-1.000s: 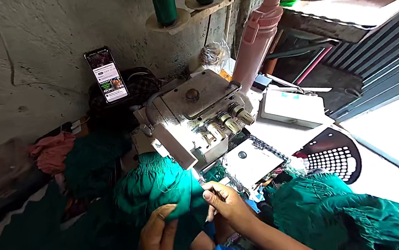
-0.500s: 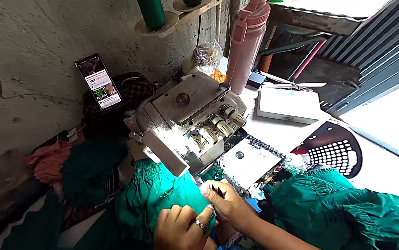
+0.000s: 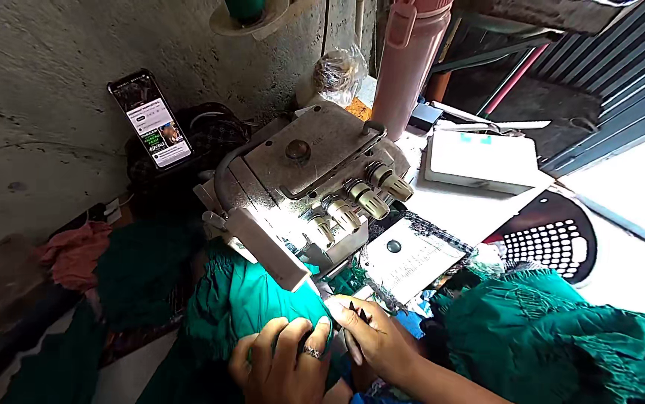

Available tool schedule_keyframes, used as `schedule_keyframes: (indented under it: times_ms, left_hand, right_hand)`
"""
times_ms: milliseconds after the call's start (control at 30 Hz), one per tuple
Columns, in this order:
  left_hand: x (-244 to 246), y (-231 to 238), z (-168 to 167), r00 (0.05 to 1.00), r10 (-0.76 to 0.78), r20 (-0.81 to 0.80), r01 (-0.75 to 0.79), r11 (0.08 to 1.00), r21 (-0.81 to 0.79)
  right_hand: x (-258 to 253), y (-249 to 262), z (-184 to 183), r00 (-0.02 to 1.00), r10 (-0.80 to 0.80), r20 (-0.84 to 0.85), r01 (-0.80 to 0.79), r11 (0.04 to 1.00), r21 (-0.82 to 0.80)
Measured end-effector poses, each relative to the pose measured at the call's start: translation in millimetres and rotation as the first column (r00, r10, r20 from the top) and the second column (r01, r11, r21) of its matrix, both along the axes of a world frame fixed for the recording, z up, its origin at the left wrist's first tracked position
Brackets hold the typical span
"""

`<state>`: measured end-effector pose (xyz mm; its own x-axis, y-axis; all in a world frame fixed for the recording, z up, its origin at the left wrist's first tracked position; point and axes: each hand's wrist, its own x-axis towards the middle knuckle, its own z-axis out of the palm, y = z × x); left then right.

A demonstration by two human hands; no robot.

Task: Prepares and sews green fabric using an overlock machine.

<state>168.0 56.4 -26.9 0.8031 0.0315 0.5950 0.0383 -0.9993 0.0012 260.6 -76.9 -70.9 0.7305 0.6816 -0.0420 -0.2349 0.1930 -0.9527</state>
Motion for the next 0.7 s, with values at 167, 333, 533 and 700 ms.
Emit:
schedule_keyframes:
  times_ms: [167, 333, 533, 700]
  left_hand:
    - [-13.3, 3.5, 8.3, 0.997, 0.072, 0.03, -0.062, 0.967, -0.248]
    - [-3.9, 51.1, 22.4, 0.998, -0.025, 0.061, 0.066, 0.36, -0.931]
    - [0.7, 43.2, 47.0, 0.996, -0.082, -0.022, 0.058, 0.847, -0.528]
    - [-12.5, -9.2, 17.5, 1.0, 0.014, -0.027, -0.016, 0.998, -0.053]
  right_hand:
    - [-8.3, -7.9, 2.7, 0.998, 0.012, 0.055, -0.012, 1.0, 0.003]
    - [-16.7, -13.4, 0.3, 0.999, -0.035, -0.017, 0.035, 0.999, -0.017]
    - [-18.6, -16.5, -4.8, 0.994, -0.105, 0.019, 0.106, 0.994, -0.036]
    - [-17.7, -18.2, 1.6, 0.994, -0.096, -0.054, 0.093, 0.994, -0.051]
